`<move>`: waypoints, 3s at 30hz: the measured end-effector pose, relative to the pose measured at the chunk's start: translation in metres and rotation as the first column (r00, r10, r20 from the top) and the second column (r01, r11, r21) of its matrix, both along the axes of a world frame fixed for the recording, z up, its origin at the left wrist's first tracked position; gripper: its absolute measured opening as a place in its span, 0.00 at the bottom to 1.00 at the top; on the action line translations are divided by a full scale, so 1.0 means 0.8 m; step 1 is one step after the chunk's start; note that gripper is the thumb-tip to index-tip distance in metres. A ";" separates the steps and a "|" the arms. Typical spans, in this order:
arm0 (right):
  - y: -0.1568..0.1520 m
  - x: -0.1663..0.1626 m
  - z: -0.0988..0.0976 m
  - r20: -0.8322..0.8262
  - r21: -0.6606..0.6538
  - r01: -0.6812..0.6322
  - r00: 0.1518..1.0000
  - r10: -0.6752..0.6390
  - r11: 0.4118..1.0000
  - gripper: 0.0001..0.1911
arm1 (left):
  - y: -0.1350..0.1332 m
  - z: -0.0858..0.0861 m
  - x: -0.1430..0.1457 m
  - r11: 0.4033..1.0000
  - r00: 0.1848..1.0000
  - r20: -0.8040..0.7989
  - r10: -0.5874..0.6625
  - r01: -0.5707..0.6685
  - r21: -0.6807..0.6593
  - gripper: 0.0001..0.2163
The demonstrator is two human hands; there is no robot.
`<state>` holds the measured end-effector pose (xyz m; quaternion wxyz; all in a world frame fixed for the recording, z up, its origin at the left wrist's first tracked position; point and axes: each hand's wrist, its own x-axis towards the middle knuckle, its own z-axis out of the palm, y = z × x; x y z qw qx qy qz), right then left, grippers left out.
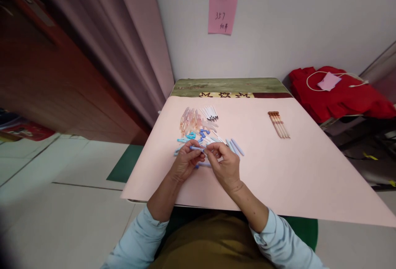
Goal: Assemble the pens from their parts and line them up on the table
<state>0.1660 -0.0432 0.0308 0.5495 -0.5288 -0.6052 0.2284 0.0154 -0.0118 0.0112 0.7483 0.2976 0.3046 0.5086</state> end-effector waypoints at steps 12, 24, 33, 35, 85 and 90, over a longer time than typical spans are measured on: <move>-0.003 0.001 0.021 0.255 0.162 -0.062 0.967 0.019 0.985 0.06 | 0.001 -0.005 -0.006 0.997 0.994 0.106 -0.036 0.043 -0.066 0.16; 0.003 0.001 0.022 0.399 0.167 -0.120 0.916 0.044 0.979 0.08 | 0.002 -0.012 -0.006 0.995 0.988 0.133 -0.072 0.080 -0.053 0.14; 0.005 0.000 0.025 0.291 0.035 -0.174 0.944 0.156 0.984 0.07 | 0.001 -0.007 -0.004 0.994 0.987 0.139 -0.077 0.086 -0.064 0.15; 0.005 0.001 0.024 0.274 0.031 -0.194 0.945 0.178 0.981 0.08 | 0.001 -0.007 -0.003 0.996 0.990 0.119 -0.076 0.082 -0.047 0.16; 0.009 0.014 0.028 -0.331 -0.188 -0.119 0.942 0.051 0.975 0.15 | -0.001 -0.007 -0.003 0.997 0.997 0.044 -0.058 0.060 -0.039 0.12; 0.014 0.016 0.026 -0.453 -0.286 -0.195 0.890 0.047 0.938 0.21 | 0.000 -0.008 -0.004 0.997 0.997 0.034 -0.069 0.070 -0.033 0.13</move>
